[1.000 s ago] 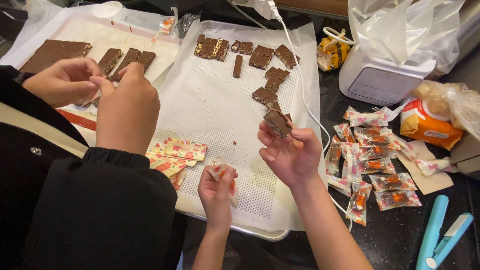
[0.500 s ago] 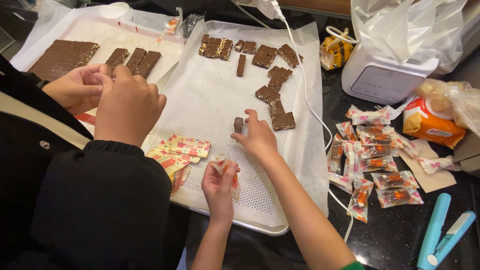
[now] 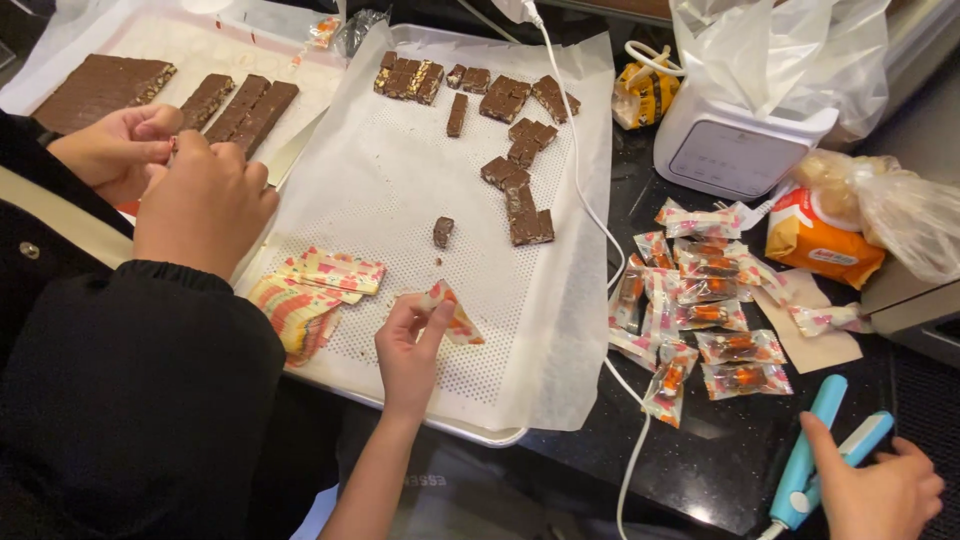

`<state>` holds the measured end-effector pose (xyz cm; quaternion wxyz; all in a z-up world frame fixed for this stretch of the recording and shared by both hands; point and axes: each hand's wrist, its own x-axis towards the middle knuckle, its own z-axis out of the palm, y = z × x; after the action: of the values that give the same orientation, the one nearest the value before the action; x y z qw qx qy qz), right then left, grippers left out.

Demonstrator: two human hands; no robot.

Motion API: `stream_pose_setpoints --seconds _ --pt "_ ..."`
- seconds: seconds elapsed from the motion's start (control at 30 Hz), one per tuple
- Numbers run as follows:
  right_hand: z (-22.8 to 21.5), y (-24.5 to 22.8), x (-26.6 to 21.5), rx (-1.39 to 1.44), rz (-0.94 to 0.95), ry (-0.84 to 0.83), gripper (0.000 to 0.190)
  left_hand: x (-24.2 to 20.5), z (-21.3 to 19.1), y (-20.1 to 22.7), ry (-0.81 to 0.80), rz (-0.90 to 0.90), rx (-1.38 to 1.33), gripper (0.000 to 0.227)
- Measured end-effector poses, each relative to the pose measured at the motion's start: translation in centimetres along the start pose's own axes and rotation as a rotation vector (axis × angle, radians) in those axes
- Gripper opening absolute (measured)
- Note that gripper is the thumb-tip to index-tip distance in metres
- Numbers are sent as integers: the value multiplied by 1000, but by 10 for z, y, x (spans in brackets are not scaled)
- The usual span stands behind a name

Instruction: The person uses a small heat-sealing tool to seal the ends of individual plastic wrappers containing food items, occasionally picking up items to show them to the camera.

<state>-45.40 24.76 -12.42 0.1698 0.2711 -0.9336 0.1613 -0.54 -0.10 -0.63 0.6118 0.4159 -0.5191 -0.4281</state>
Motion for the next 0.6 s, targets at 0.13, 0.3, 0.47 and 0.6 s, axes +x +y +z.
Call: stream_pose_setpoints --seconds 0.13,0.3,0.47,0.6 --pt "-57 -66 11 84 101 -141 101 -2 13 18 -53 -44 67 13" --pt "-75 -67 20 334 308 -214 91 9 43 31 -255 -56 18 20" --pt "-77 -74 3 1642 662 -311 43 32 108 29 -470 -57 -37 11" --pt "-107 -125 15 1972 884 -507 57 46 163 31 -705 3 33 13"
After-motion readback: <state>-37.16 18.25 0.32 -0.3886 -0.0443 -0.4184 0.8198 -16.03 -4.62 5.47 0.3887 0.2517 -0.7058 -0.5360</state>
